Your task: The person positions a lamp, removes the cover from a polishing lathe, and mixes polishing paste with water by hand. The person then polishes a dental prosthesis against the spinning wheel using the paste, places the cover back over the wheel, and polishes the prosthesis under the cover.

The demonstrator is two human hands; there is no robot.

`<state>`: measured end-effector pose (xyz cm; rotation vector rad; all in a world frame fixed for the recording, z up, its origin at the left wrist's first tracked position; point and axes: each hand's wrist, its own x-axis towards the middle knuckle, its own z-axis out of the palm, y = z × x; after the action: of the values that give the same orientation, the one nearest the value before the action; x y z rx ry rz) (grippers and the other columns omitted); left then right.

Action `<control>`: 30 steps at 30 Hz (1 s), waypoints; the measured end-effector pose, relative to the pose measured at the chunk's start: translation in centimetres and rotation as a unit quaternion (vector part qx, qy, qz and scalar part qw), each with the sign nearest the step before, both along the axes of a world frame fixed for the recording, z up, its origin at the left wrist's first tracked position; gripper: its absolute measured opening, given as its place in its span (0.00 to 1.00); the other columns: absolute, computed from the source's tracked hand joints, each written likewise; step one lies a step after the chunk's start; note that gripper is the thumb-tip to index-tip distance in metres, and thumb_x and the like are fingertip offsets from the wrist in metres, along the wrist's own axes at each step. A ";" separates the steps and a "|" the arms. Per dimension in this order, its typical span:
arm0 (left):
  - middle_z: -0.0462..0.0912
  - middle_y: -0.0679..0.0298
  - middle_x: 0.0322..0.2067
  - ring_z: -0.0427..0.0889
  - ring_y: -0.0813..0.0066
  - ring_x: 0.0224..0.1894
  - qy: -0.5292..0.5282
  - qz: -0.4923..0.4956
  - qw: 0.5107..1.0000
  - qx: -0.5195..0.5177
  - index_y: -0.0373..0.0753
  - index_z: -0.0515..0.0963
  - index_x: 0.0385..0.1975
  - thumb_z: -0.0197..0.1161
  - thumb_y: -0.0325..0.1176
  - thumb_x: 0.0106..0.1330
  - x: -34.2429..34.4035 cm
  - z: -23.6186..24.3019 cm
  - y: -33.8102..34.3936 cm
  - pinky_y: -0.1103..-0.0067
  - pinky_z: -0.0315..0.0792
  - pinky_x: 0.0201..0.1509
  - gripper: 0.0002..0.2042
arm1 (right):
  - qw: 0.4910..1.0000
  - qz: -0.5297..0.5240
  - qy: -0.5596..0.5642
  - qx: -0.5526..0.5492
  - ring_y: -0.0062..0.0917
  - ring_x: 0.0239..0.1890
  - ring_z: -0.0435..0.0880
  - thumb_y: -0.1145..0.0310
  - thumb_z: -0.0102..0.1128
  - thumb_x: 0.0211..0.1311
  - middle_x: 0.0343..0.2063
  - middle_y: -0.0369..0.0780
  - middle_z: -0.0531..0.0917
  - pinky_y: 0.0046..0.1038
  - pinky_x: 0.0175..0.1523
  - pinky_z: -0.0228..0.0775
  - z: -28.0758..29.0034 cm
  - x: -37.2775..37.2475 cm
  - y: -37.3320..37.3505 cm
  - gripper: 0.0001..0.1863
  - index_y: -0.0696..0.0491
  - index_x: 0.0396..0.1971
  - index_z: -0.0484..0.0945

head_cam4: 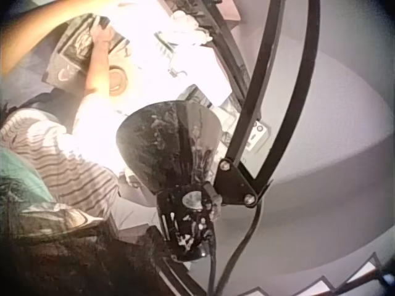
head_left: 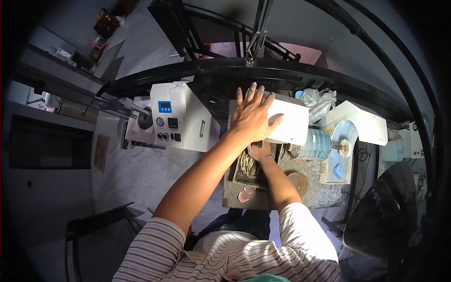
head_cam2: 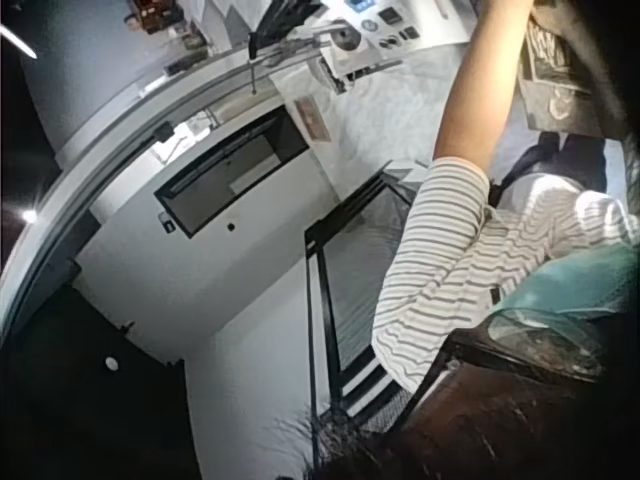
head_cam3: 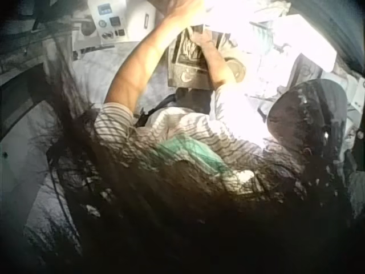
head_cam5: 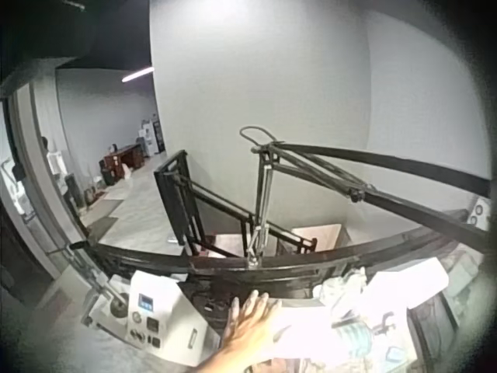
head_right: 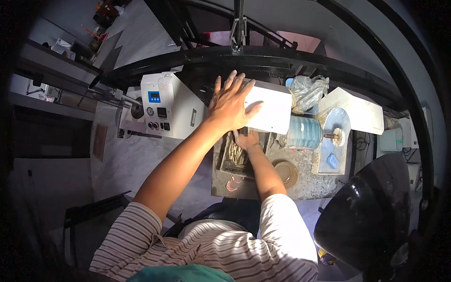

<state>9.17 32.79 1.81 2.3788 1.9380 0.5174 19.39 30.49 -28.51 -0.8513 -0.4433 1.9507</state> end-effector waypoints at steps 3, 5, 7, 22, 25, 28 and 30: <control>0.59 0.50 0.62 0.49 0.56 0.68 -0.001 0.001 1.000 -0.003 0.39 0.64 0.60 0.50 0.58 0.60 0.6 0.0 -0.4 0.53 0.39 0.68 0.34 | 0.710 0.211 -0.575 0.348 0.33 0.66 0.57 0.54 0.33 0.65 0.62 0.40 0.64 0.35 0.69 0.48 0.2 0.7 -0.5 0.27 0.51 0.61 0.61; 0.60 0.50 0.62 0.49 0.56 0.68 0.005 0.004 1.000 -0.004 0.39 0.65 0.59 0.51 0.58 0.59 0.5 0.3 -0.3 0.52 0.40 0.68 0.34 | 0.555 0.304 -0.690 0.351 0.33 0.66 0.57 0.55 0.32 0.65 0.62 0.39 0.64 0.34 0.69 0.48 1.1 0.8 -0.4 0.27 0.52 0.60 0.61; 0.60 0.49 0.62 0.50 0.55 0.68 0.005 0.006 1.000 -0.008 0.39 0.65 0.59 0.51 0.58 0.59 0.3 0.1 -0.3 0.52 0.40 0.68 0.34 | 0.582 0.309 -0.685 0.310 0.44 0.59 0.65 0.50 0.39 0.62 0.53 0.50 0.71 0.39 0.65 0.52 3.1 0.5 -0.5 0.27 0.48 0.56 0.68; 0.59 0.43 0.60 0.53 0.45 0.65 -0.021 0.022 0.998 -0.047 0.38 0.61 0.60 0.51 0.57 0.60 0.4 0.4 -0.6 0.45 0.50 0.62 0.34 | 0.508 0.504 -0.645 0.267 0.47 0.62 0.61 0.35 0.29 0.61 0.56 0.56 0.68 0.40 0.67 0.47 13.1 0.8 0.1 0.42 0.56 0.60 0.62; 0.56 0.43 0.62 0.49 0.45 0.67 -0.046 0.017 0.995 -0.091 0.39 0.60 0.61 0.48 0.59 0.61 1.2 0.6 -0.7 0.46 0.49 0.64 0.34 | 0.570 0.338 -0.674 0.327 0.44 0.64 0.59 0.37 0.32 0.62 0.62 0.51 0.60 0.37 0.69 0.45 3.4 2.4 1.2 0.38 0.48 0.65 0.55; 0.58 0.43 0.61 0.51 0.46 0.66 -0.036 0.022 0.995 -0.090 0.39 0.61 0.60 0.49 0.59 0.61 0.5 1.0 -1.1 0.49 0.57 0.61 0.34 | 0.580 0.378 -0.641 0.330 0.44 0.65 0.56 0.35 0.32 0.60 0.63 0.51 0.57 0.37 0.69 0.43 3.4 1.1 2.0 0.40 0.47 0.66 0.53; 0.59 0.43 0.60 0.52 0.45 0.66 -0.033 0.019 0.995 -0.088 0.38 0.61 0.60 0.51 0.58 0.61 0.6 1.7 -1.3 0.51 0.62 0.58 0.34 | 0.585 0.386 -0.631 0.332 0.44 0.66 0.54 0.34 0.32 0.59 0.64 0.51 0.55 0.37 0.70 0.41 3.3 0.9 2.3 0.41 0.46 0.66 0.51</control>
<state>9.73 31.47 3.50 2.1952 1.9189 0.4031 20.31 32.78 -25.20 -1.5399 -2.5572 1.1744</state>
